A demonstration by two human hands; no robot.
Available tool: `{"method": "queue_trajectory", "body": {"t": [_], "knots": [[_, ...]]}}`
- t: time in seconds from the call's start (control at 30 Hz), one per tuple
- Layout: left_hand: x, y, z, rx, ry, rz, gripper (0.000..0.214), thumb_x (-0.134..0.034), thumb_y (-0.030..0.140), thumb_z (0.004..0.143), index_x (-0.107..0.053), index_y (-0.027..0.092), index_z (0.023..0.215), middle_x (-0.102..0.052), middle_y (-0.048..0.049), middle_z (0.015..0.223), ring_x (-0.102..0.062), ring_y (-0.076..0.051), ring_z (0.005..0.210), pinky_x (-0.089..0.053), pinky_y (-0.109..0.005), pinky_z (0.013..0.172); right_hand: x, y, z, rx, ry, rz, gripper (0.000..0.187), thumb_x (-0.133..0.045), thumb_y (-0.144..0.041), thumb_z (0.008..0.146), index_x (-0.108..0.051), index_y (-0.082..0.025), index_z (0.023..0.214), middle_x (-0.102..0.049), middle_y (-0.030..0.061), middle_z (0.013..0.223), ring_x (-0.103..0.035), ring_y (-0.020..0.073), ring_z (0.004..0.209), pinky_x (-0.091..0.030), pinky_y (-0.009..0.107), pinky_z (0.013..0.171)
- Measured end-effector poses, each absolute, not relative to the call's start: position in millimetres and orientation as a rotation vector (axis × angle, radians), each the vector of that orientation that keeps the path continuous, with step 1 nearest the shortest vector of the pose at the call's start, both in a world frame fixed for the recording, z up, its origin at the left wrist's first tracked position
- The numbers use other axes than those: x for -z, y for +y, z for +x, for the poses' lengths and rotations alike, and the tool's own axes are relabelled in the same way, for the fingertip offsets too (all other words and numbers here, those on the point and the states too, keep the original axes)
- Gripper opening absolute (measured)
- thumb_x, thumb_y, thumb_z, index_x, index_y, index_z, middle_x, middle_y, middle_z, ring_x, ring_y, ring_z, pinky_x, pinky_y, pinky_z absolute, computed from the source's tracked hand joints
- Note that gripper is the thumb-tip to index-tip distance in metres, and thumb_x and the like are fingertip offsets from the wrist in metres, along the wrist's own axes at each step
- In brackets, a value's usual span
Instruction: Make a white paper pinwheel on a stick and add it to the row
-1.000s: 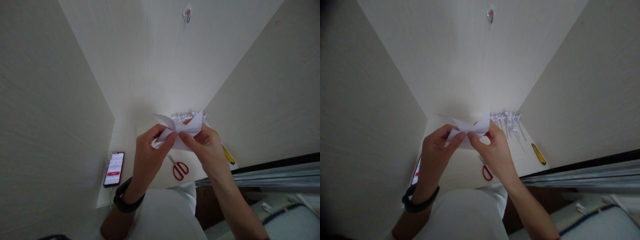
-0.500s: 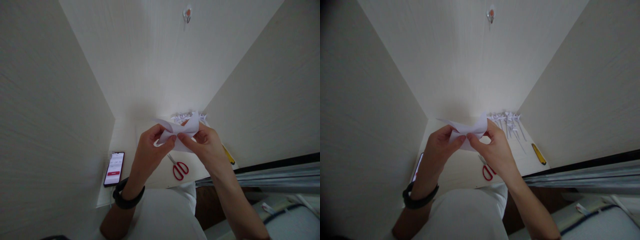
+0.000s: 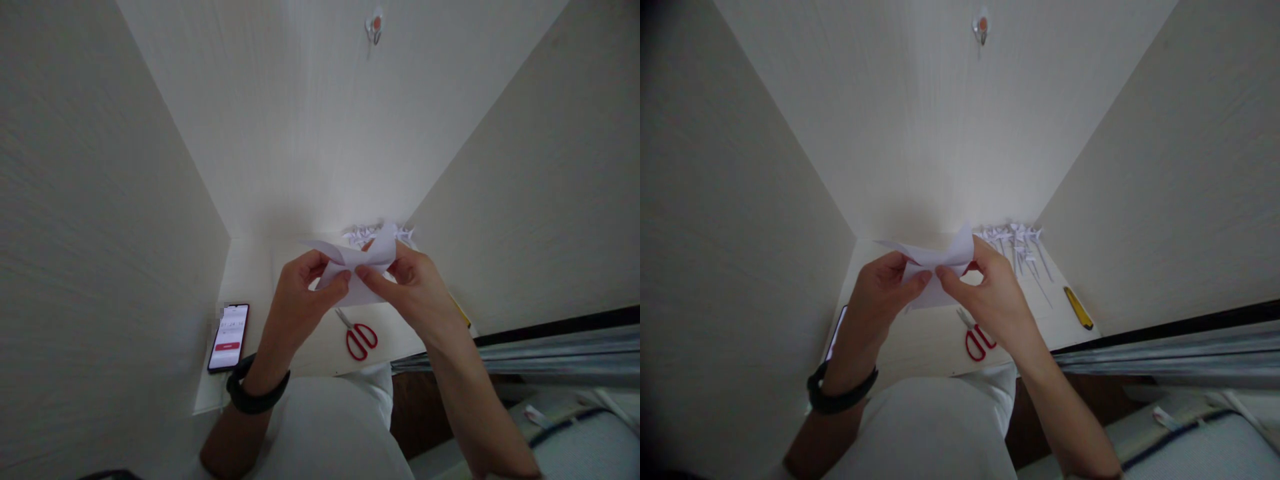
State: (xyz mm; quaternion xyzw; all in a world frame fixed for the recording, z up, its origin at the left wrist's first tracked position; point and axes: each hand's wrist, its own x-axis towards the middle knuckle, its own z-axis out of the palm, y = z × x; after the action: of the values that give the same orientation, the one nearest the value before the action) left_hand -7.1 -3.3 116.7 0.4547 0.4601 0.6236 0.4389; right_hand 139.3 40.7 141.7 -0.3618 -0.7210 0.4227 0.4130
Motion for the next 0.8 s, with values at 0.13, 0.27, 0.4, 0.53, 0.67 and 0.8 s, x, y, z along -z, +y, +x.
{"method": "queue_trajectory", "body": {"t": [0.13, 0.27, 0.4, 0.53, 0.67, 0.8], "knots": [[-118, -3, -5, -1.545, 1.125, 1.113, 0.011, -0.068, 0.018, 0.071, -0.072, 0.017, 0.082, -0.072, 0.0002, 0.076, -0.064, -0.013, 0.071, -0.052, -0.024, 0.068, -140, 41, 139, -1.064, -1.801, -0.908, 0.019, -0.065, -0.022, 0.078, -0.069, -0.02, 0.097, -0.071, 0.0041, 0.094, -0.063, 0.0191, 0.085, -0.051, 0.031, 0.074], [-117, -1, -5, -1.529, 1.129, 1.092, 0.015, -0.068, 0.019, 0.071, -0.072, 0.017, 0.085, -0.074, -0.002, 0.082, -0.065, -0.014, 0.072, -0.052, -0.025, 0.068, -138, 42, 139, -1.066, -1.794, -0.888, 0.02, -0.065, -0.023, 0.079, -0.069, -0.021, 0.099, -0.071, 0.0034, 0.094, -0.063, 0.0187, 0.085, -0.051, 0.03, 0.073], [-115, 0, -5, -1.543, 1.085, 1.07, 0.014, -0.068, 0.019, 0.072, -0.073, 0.018, 0.085, -0.074, -0.0013, 0.084, -0.064, -0.012, 0.071, -0.051, -0.023, 0.068, -138, 41, 140, -1.097, -1.792, -0.856, 0.018, -0.064, -0.023, 0.081, -0.068, -0.023, 0.098, -0.069, 0.0026, 0.096, -0.062, 0.0183, 0.088, -0.051, 0.029, 0.073], [-116, 0, -6, -1.58, 1.099, 1.022, 0.013, -0.07, 0.02, 0.069, -0.072, 0.017, 0.081, -0.073, -0.0002, 0.077, -0.062, -0.012, 0.067, -0.05, -0.023, 0.064, -141, 38, 141, -1.135, -1.789, -0.843, 0.012, -0.062, -0.028, 0.084, -0.065, -0.024, 0.095, -0.064, 0.0031, 0.097, -0.06, 0.0186, 0.092, -0.051, 0.03, 0.075], [-119, 2, -6, -1.636, 1.116, 0.898, 0.012, -0.072, 0.021, 0.066, -0.07, 0.016, 0.076, -0.071, 0.001, 0.071, -0.06, -0.012, 0.064, -0.048, -0.022, 0.06, -142, 35, 140, -1.098, -1.748, -0.768, 0.015, -0.062, -0.03, 0.085, -0.06, -0.026, 0.1, -0.06, 0.0028, 0.1, -0.059, 0.0179, 0.092, -0.051, 0.032, 0.08], [-120, 2, -6, -1.638, 1.088, 0.777, 0.008, -0.071, 0.02, 0.067, -0.069, 0.017, 0.074, -0.069, 0.0028, 0.068, -0.057, -0.009, 0.059, -0.045, -0.02, 0.058, -139, 31, 142, -0.651, -1.67, -0.741, 0.023, -0.066, -0.025, 0.081, -0.058, -0.026, 0.103, -0.057, 0.0044, 0.106, -0.057, 0.0206, 0.097, -0.05, 0.036, 0.082]]}}
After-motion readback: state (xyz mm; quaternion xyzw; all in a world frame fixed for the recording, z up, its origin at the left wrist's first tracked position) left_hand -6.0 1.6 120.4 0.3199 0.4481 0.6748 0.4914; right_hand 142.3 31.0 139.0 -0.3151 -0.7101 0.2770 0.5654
